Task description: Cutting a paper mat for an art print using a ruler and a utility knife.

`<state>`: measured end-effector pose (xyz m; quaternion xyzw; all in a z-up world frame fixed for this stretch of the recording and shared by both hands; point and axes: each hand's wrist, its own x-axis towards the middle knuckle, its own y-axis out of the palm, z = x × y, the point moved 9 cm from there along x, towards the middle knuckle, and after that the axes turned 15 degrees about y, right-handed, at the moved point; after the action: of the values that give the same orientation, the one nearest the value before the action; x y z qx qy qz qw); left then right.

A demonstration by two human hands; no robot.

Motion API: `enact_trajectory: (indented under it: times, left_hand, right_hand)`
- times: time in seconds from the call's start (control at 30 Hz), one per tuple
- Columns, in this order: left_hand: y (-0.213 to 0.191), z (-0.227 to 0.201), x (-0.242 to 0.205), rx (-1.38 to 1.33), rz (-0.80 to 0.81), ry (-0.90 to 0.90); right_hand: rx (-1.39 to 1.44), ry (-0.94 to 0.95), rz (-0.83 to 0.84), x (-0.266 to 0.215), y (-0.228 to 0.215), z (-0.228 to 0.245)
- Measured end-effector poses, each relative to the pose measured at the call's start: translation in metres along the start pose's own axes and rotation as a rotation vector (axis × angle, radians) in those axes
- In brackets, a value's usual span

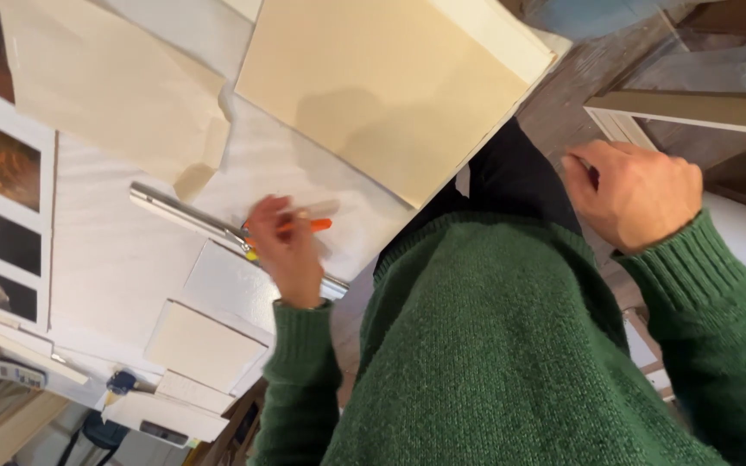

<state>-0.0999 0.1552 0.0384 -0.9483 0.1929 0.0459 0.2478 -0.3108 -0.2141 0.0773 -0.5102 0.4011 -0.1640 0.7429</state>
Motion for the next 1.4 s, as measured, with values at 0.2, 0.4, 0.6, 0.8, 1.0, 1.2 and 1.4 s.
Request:
enact_trajectory:
  times: [0.2,0.4,0.6,0.8,1.0,1.2,1.4]
  left_hand:
    - [-0.098,0.024,0.001,0.579,-0.172,0.046]
    - [-0.116,0.059,-0.006,0.684,-0.179,-0.195]
    - [-0.134,0.101,0.0,0.706,-0.233,-0.185]
    - [-0.134,0.078,0.036,0.802,-0.166,-0.33]
    - [-0.139,0.085,0.057,0.955,-0.039,-0.22]
    - [-0.143,0.064,0.07,0.811,-0.127,-0.408]
    - [-0.177,0.108,0.085,0.884,-0.216,-0.366]
  right_hand:
    - [0.013,0.035,0.261,-0.009,0.046,0.011]
    - [0.184,-0.062,0.221,-0.025,0.045,0.048]
    - [0.191,-0.085,0.234,-0.025,0.051,0.055]
    - [0.186,-0.069,0.252,-0.027,0.052,0.055]
    - [0.213,-0.088,0.245,-0.027,0.054,0.051]
    - [0.231,-0.122,0.253,-0.026,0.051,0.054]
    - [0.23,-0.129,0.236,-0.026,0.049,0.053]
